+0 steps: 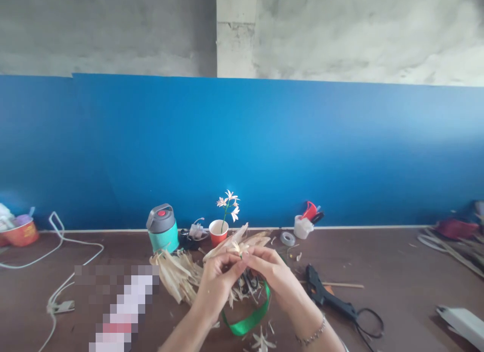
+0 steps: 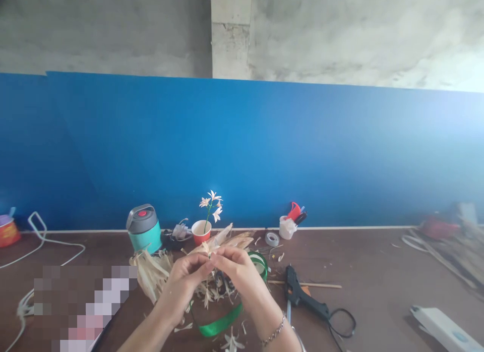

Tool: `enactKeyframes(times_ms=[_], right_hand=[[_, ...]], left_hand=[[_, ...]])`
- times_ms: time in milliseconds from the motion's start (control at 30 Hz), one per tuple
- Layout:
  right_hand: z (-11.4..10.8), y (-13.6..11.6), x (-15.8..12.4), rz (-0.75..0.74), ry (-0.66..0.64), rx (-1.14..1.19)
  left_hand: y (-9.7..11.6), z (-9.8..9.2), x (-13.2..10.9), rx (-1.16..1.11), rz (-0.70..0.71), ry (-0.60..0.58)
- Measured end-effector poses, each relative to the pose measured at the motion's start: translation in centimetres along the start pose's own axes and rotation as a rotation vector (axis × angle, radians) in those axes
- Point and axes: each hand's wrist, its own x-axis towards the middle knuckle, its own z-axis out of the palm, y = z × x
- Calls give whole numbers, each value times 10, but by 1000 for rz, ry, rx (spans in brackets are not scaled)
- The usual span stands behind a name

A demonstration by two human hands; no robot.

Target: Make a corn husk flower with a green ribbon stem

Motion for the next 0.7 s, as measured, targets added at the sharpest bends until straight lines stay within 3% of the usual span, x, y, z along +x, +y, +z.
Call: enactKeyframes(times_ms=[367, 700], right_hand=[[-9, -4, 1, 58, -268, 152], [-3, -14, -9, 9, -320, 177]], left_hand=[[4, -4, -2, -70, -129, -181], [16, -1, -5, -115, -119, -195]])
